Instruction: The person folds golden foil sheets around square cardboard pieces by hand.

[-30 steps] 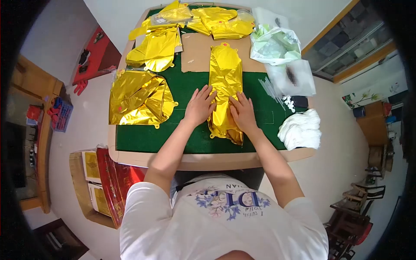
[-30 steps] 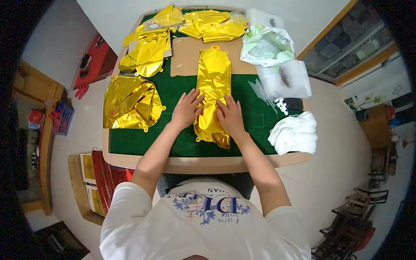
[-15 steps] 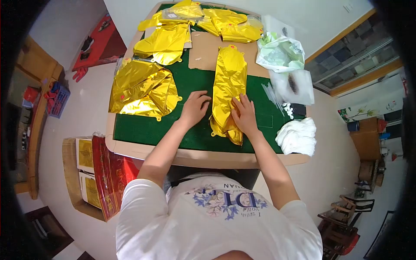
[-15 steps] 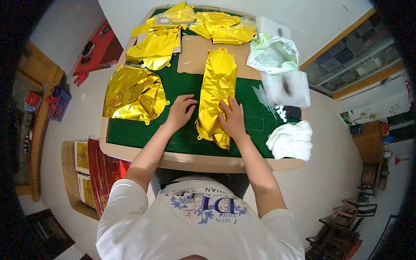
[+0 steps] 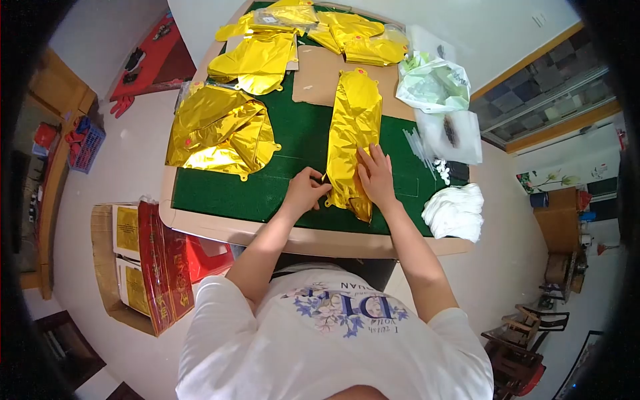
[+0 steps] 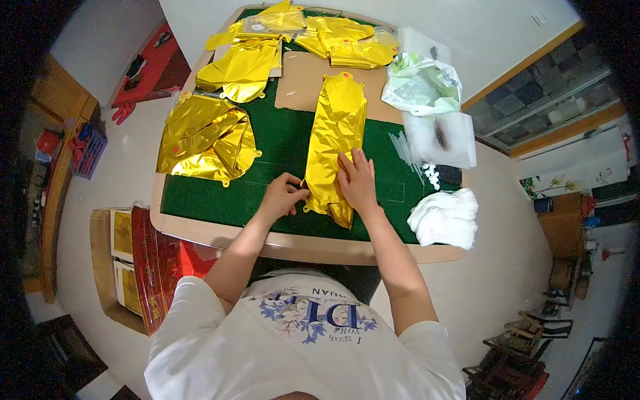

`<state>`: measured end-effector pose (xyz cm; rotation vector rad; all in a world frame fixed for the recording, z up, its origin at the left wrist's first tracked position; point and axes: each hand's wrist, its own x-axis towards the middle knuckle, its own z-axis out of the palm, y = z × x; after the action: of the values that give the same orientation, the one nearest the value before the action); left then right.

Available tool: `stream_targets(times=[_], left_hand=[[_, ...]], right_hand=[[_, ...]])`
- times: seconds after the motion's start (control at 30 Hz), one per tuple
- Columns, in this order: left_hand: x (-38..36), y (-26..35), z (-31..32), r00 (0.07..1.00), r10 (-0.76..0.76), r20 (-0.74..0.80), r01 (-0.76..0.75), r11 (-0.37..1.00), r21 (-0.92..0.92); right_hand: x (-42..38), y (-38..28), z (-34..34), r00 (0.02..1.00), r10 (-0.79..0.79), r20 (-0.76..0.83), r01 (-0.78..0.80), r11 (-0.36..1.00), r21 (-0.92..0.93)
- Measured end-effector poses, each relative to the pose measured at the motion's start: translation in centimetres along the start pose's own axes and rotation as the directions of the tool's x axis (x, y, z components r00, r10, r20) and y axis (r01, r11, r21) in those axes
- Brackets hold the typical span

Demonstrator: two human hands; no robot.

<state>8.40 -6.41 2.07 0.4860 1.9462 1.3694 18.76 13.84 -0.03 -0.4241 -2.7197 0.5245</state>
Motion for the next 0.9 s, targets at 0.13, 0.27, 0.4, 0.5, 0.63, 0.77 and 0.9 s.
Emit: stream_targets(times=[0.13, 0.27, 0.4, 0.5, 0.63, 0.77, 0.9], left_hand=[[0.1, 0.2, 0.9, 0.991, -0.110, 0.074, 0.106, 0.993, 0.054], [0.0, 0.4, 1.2, 0.987, -0.126, 0.096, 0.117, 0.989, 0.093], [0.8, -0.5, 1.3, 0.976, -0.150, 0.156, 0.153, 0.988, -0.003], [0.9, -0.2, 1.0, 0.950, -0.203, 0.239, 0.217, 0.976, -0.032], [0.1, 1.5, 0.7, 0.986, -0.157, 0.055, 0.151, 0.983, 0.101], [0.5, 1.2, 0.9, 0.997, -0.068, -0.036, 0.071, 0.992, 0.100], [1.2, 0.3, 1.6, 0.986, -0.147, 0.078, 0.143, 0.988, 0.057]], right_hand=[[0.0, 0.2, 0.2, 1.000, -0.001, -0.018, 0.000, 1.000, -0.020], [-0.1, 0.3, 0.5, 0.999, -0.005, -0.040, 0.004, 1.000, -0.028], [0.0, 0.4, 0.7, 0.999, -0.002, -0.050, 0.001, 1.000, -0.020], [-0.1, 0.3, 0.7, 0.998, -0.004, -0.063, 0.001, 0.999, -0.037], [0.0, 0.4, 0.9, 0.998, 0.004, -0.066, -0.008, 0.999, -0.054], [0.0, 0.3, 0.8, 0.998, 0.015, -0.056, -0.019, 0.997, -0.068], [0.0, 0.0, 0.5, 0.999, 0.031, -0.033, -0.033, 0.997, -0.063]])
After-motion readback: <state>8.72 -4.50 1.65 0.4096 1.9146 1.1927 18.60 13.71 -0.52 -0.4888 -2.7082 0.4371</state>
